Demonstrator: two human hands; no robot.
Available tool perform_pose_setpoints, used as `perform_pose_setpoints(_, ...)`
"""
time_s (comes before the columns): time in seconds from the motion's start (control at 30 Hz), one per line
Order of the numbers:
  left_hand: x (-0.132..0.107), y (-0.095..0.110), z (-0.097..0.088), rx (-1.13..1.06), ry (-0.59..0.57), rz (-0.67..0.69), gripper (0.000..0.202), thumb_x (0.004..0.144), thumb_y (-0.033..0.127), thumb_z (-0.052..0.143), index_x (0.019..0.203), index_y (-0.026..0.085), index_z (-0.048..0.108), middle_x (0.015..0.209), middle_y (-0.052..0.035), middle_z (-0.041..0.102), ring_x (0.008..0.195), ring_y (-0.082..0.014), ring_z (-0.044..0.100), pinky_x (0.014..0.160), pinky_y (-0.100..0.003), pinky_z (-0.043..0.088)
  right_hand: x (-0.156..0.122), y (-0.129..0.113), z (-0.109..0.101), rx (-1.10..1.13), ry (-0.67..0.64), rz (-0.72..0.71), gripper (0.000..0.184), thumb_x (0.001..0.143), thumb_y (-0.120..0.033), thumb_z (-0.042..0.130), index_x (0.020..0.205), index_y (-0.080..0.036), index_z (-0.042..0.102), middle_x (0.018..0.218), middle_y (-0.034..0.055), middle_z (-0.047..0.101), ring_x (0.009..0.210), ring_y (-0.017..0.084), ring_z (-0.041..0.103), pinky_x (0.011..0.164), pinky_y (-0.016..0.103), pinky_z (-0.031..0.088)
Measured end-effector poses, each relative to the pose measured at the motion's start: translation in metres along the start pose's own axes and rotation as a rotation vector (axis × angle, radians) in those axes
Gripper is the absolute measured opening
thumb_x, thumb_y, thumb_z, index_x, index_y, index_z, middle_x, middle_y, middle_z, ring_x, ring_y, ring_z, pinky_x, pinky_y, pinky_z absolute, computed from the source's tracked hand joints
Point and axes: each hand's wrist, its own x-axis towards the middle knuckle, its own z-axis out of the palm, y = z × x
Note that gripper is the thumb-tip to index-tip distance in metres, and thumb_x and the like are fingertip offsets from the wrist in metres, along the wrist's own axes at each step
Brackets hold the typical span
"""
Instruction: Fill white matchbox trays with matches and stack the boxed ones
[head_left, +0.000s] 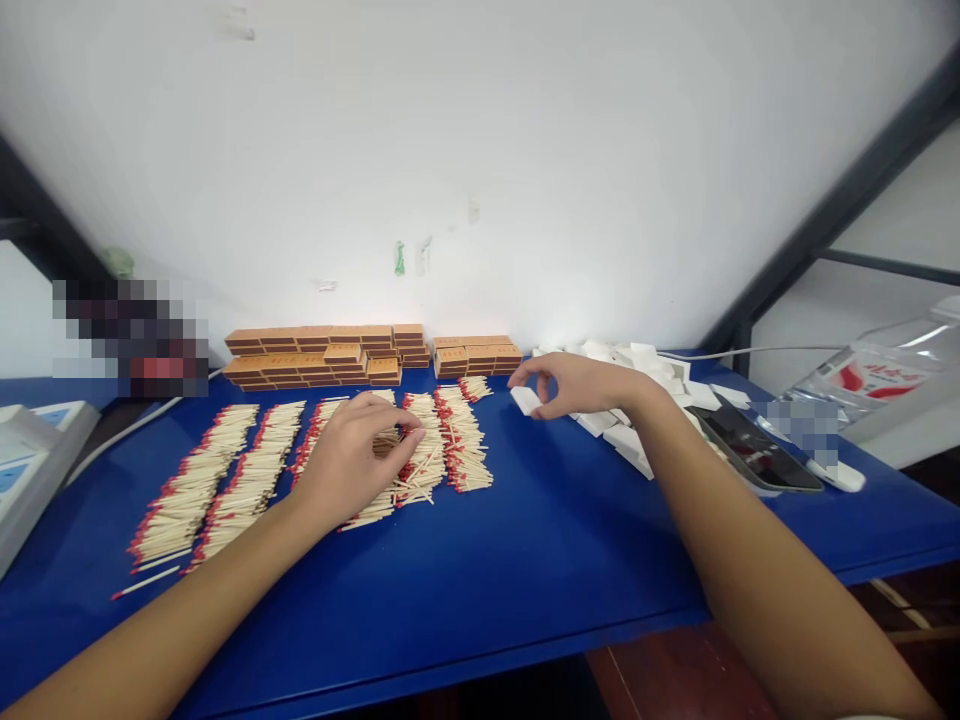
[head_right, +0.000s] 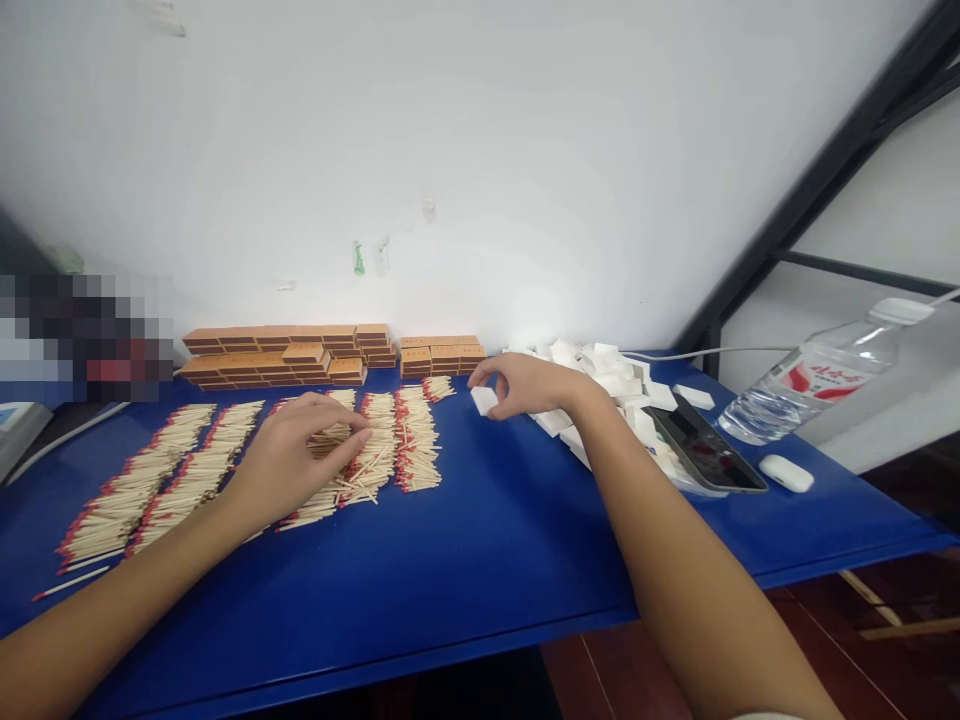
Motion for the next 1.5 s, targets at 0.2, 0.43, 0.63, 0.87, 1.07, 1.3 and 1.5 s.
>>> perform_pose_setpoints(0.2, -0.001, 0.001, -0.001, 0.005, -0.005, -0.003, 0.015, 0.095, 0.03, 0.063, 0.095, 0.024, 0.077, 0.092, -0.0026, 0.078, 0.096, -0.0238, 0.065, 0.086, -0.038, 0.051, -0.003, -0.017, 0.006, -0.005, -0.026, -0.044, 0.059, 0.066, -0.046, 0.084, 0.12, -0.027, 0.072, 0.104, 0.0054, 0.072, 0.086, 0.022, 0.068, 0.07, 0.031, 0.051)
perform_pose_setpoints(0.43, -0.001, 0.0, 0.001, 0.008, 0.004, 0.007, 0.013, 0.095, 0.03, 0.065, 0.096, 0.024, 0.076, 0.092, -0.0019, 0.077, 0.095, -0.0223, 0.065, 0.086, -0.037, 0.051, 0.002, -0.019, 0.024, -0.117, 0.005, 0.028, 0.023, 0.069, -0.039, 0.081, 0.082, -0.023, 0.068, 0.081, 0.0042, 0.074, 0.067, 0.021, 0.065, 0.055, 0.032, 0.043)
perform_pose_setpoints(0.63, -0.003, 0.001, 0.003, 0.013, 0.034, 0.051, 0.034, 0.09, 0.043, 0.073, 0.117, 0.023, 0.072, 0.109, -0.0064, 0.076, 0.104, -0.0253, 0.064, 0.094, -0.042, 0.051, -0.005, -0.049, 0.026, 0.077, 0.122, -0.232, 0.027, 0.074, -0.027, 0.076, 0.1, -0.022, 0.069, 0.088, 0.0018, 0.072, 0.074, 0.017, 0.064, 0.065, 0.029, 0.048)
perform_pose_setpoints(0.87, -0.002, 0.004, 0.004, -0.05, -0.016, 0.144, 0.035, 0.088, 0.038, 0.078, 0.119, 0.023, 0.071, 0.105, -0.0054, 0.077, 0.102, -0.0247, 0.065, 0.094, -0.042, 0.05, -0.008, -0.079, 0.04, 0.284, 0.075, -0.409, 0.028, 0.078, -0.025, 0.076, 0.105, -0.024, 0.071, 0.09, 0.0004, 0.069, 0.071, 0.013, 0.06, 0.067, 0.027, 0.048)
perform_pose_setpoints(1.07, -0.003, 0.005, 0.004, -0.046, 0.024, 0.105, 0.027, 0.086, 0.03, 0.076, 0.111, 0.02, 0.072, 0.103, -0.0063, 0.076, 0.097, -0.0238, 0.066, 0.091, -0.04, 0.052, 0.002, -0.064, 0.042, 0.378, 0.105, -0.367, 0.03, 0.084, -0.037, 0.073, 0.111, -0.024, 0.07, 0.107, 0.0037, 0.072, 0.079, 0.015, 0.064, 0.068, 0.028, 0.049)
perform_pose_setpoints(1.3, 0.0, 0.001, -0.001, -0.02, 0.062, 0.028, 0.028, 0.087, 0.036, 0.074, 0.111, 0.023, 0.074, 0.106, -0.0057, 0.076, 0.101, -0.0241, 0.065, 0.087, -0.038, 0.054, 0.036, 0.0, 0.051, 0.033, 0.367, -0.236, 0.015, 0.087, -0.023, 0.068, 0.1, -0.017, 0.073, 0.099, 0.0076, 0.072, 0.08, 0.017, 0.059, 0.076, 0.032, 0.046)
perform_pose_setpoints(1.5, 0.0, -0.002, -0.001, 0.023, 0.047, -0.016, 0.033, 0.089, 0.041, 0.073, 0.115, 0.021, 0.074, 0.108, -0.006, 0.075, 0.104, -0.0238, 0.065, 0.091, -0.039, 0.054, 0.041, 0.003, 0.056, 0.053, 0.262, -0.209, 0.008, 0.091, -0.022, 0.064, 0.085, -0.018, 0.068, 0.085, 0.0056, 0.067, 0.073, 0.016, 0.058, 0.069, 0.029, 0.043)
